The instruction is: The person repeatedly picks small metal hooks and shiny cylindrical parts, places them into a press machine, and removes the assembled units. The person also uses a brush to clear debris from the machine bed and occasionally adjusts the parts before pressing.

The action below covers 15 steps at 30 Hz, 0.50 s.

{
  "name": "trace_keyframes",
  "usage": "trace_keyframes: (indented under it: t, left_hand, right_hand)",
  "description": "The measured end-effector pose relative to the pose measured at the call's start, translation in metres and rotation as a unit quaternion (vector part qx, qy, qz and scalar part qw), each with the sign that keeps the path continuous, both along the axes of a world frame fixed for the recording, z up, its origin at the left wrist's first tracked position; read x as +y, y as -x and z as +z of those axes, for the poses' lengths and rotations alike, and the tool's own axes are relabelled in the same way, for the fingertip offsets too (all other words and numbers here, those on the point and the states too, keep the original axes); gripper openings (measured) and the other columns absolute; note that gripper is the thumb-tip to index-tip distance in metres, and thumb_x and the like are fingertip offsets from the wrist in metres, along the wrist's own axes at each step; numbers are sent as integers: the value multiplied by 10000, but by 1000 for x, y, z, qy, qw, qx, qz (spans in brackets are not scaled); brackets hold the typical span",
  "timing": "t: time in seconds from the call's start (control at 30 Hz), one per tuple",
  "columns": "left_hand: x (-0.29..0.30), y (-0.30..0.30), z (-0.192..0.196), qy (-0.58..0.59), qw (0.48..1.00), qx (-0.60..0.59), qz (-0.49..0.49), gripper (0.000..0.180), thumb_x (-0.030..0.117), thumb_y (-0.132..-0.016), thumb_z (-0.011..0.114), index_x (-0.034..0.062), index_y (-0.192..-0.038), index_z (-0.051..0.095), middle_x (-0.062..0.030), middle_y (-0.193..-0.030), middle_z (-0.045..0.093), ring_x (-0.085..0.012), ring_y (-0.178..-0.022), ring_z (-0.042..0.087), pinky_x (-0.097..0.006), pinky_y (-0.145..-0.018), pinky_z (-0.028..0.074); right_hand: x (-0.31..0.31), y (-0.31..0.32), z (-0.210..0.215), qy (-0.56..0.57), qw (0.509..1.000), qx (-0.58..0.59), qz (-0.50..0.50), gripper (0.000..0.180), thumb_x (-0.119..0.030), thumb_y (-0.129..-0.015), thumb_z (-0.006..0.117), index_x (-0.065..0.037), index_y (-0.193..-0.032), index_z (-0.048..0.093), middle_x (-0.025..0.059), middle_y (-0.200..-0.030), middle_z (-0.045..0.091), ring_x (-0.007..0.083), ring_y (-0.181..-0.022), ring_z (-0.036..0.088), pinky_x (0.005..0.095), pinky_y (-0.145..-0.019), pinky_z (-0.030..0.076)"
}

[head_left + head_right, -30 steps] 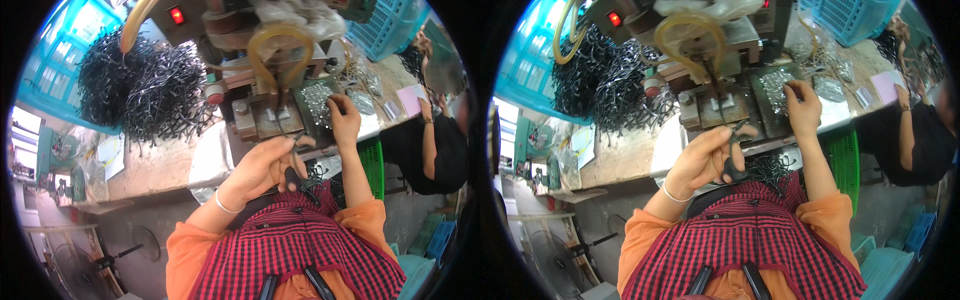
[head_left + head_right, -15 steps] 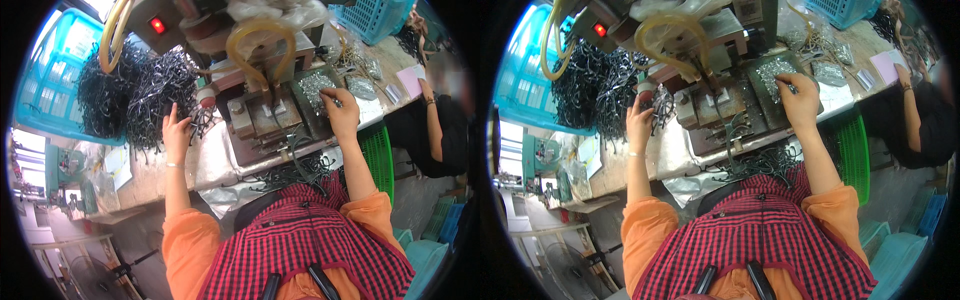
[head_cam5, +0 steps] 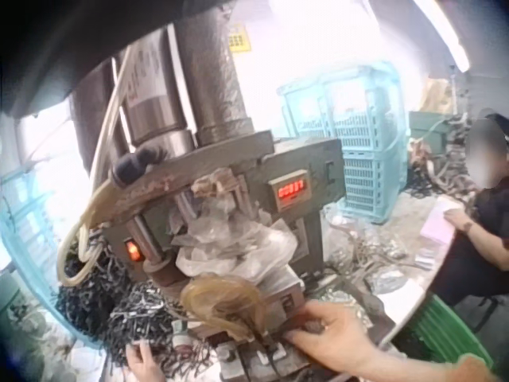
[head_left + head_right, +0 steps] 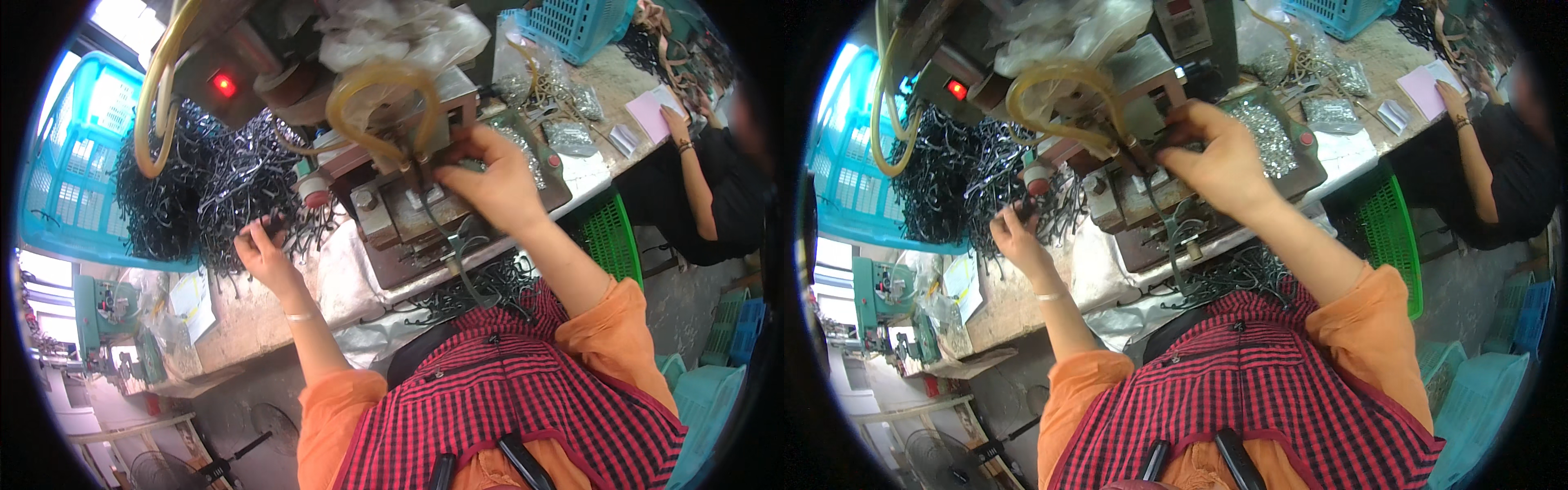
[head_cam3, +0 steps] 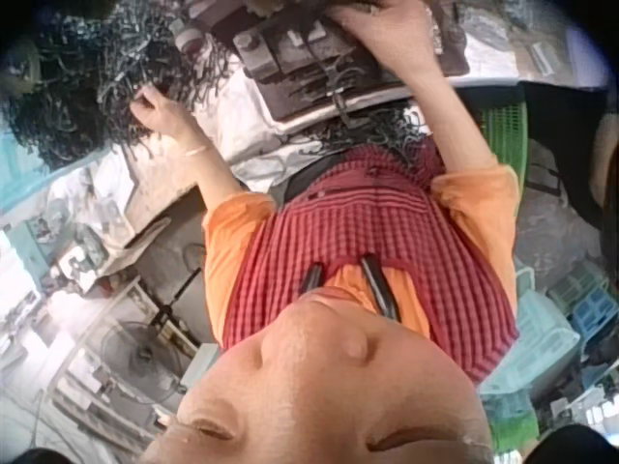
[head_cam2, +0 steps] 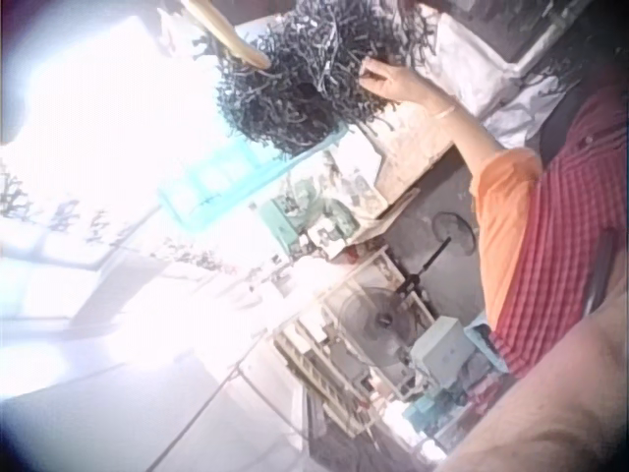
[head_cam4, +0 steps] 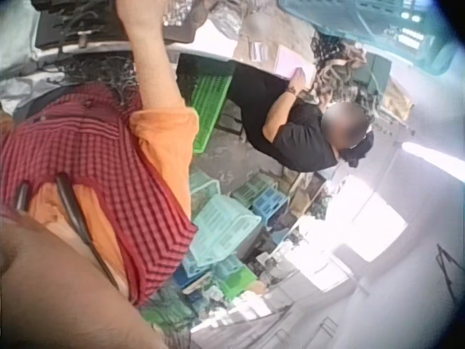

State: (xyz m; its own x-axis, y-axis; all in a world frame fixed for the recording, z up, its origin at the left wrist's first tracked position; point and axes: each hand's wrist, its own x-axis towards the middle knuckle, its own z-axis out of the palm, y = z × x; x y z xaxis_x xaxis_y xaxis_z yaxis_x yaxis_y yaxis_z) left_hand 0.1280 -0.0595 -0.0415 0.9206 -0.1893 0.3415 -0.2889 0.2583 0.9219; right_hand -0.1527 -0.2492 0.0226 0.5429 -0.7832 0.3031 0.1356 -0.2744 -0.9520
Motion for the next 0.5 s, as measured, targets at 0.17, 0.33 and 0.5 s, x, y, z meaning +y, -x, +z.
trace_keyframes:
  t: [0.17, 0.33, 0.5]
  left_hand:
    - [5, 63, 27, 87, 990, -29, -109, 93, 118, -1045, 605, 49, -1063, 545, -103, -991, 658, -170, -899, 679, -325, -753, 634]
    - [-6, 108, 118, 176, 911, -277, -249, 195, 121, -1010, 643, 30, -1136, 526, -147, -980, 620, -221, -879, 666, -441, -731, 664]
    - [-32, 106, 126, 158, 927, -269, -207, 95, 79, -1061, 540, -2, -1106, 562, -134, -1047, 634, -211, -933, 671, -409, -764, 649]
  right_hand:
    - [6, -3, -7, -8, 1000, -16, 0, 432, -24, -799, 762, 28, -1203, 618, 74, -911, 730, 133, -900, 698, 276, -849, 522]
    - [14, -5, 8, -105, 991, -52, 59, 461, -4, -808, 758, 13, -1245, 610, 24, -831, 728, 79, -841, 659, 251, -806, 505]
    - [33, -3, 21, -137, 982, -115, 58, 473, 14, -831, 730, 11, -1284, 592, 66, -994, 733, 102, -934, 684, 262, -875, 520]
